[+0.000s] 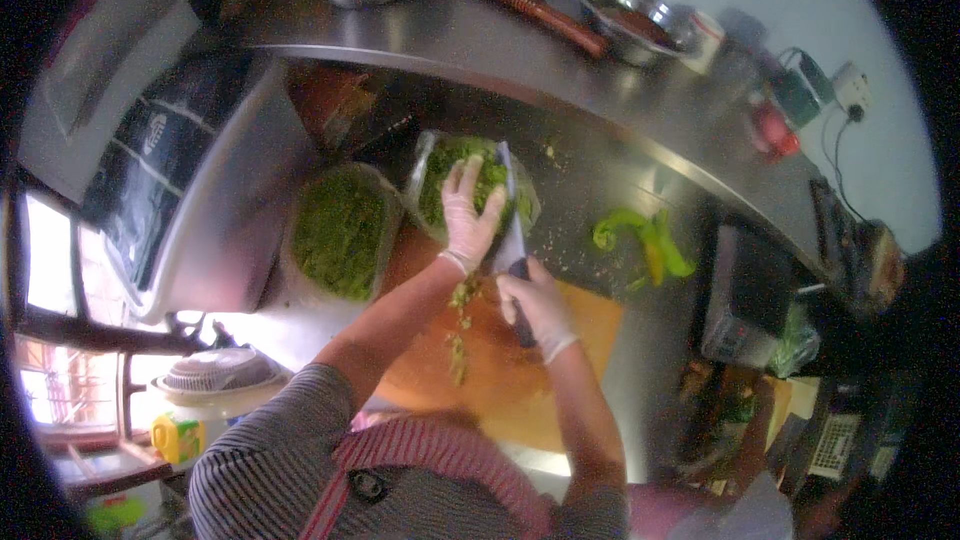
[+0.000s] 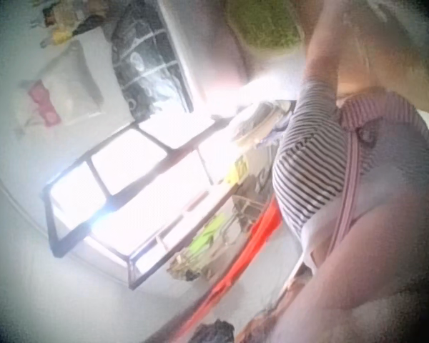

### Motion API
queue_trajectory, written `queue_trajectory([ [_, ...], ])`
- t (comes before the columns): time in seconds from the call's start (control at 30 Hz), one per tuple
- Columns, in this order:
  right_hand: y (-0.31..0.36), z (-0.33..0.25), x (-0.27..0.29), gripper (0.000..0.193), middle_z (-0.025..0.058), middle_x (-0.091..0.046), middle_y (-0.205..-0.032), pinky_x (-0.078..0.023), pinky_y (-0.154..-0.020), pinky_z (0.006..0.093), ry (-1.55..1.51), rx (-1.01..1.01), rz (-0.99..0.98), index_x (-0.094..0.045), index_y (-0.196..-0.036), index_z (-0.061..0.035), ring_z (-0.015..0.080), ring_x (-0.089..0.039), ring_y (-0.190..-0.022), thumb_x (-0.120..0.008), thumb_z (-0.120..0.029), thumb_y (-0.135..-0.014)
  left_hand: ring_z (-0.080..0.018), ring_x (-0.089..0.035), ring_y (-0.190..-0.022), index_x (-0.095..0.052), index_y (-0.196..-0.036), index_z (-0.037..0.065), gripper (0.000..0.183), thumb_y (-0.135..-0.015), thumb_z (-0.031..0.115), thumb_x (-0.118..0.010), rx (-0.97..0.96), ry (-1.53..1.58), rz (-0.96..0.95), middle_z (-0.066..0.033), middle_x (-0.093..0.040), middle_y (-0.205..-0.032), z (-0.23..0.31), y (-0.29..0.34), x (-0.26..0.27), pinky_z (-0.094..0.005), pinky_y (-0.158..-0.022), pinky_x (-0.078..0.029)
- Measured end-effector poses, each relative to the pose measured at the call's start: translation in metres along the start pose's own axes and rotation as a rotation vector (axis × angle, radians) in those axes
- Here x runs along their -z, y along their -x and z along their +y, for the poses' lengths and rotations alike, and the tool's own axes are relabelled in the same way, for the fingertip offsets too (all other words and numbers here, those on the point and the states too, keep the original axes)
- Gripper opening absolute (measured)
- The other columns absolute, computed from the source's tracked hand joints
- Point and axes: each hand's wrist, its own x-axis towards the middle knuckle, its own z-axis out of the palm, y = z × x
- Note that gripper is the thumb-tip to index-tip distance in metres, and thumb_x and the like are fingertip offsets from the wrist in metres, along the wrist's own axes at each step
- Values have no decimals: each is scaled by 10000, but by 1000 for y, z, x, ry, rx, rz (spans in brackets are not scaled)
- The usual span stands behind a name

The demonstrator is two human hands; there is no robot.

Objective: The person cuts green chili peppers on a wooden cutting board using a cleaver and places the pieces into plastic bags on the stainless steel counter.

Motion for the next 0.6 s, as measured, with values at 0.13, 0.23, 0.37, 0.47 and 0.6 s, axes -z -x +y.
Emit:
queue_trajectory([
  [0.13, -39, -11, -25, 186, 38, -530, -659, -386, -412, 303, 93, -53, 15, -482, -950, -55, 141, -483, -458, -643, -57, -857, -438, -416, -1311, -548, -1360, 51, 562, -917, 392, -606, -52, -354, -69, -289, -481, -1386, -49, -31, 0, -498, -1118, -307],
  [0.23, -24, 1, -19, 173, 28, -521, -644, -389, -414, 294, 109, -47, 33, -493, -963, -51, 129, -476, -456, -633, -56, -863, -413, -427, -1321, -560, -1361, 79, 522, -943, 393, -573, 111, -374, -207, -266, -463, -1423, -77, -49, 0, -493, -1132, -296],
  [0.37, 43, 37, 33, 200, 26, -523, -635, -395, -418, 275, 12, -1, 65, -522, -1044, -13, 118, -486, -452, -612, -39, -867, -395, -450, -1333, -406, -1474, 73, 658, -958, 446, -570, 50, -575, -325, -265, -425, -1465, -69, -50, 15, -435, -1159, -306],
  [0.47, 101, 82, 73, 135, 36, -539, -621, -409, -424, 267, -33, 50, 175, -541, -984, -29, 130, -500, -447, -595, -23, -860, -375, -466, -1326, -382, -1472, 51, 668, -948, 392, -618, -94, -397, -537, -260, -400, -1480, -46, -29, 40, -449, -1101, -406],
  [0.6, 160, 149, 112, 91, 56, -540, -582, -439, -409, 290, -237, 69, 425, -534, -874, -59, 152, -523, -443, -611, -18, -846, -377, -532, -1212, -422, -1450, 109, 641, -881, 232, -691, -583, -254, -725, -200, -514, -1385, -53, 64, 99, -489, -1046, -426],
])
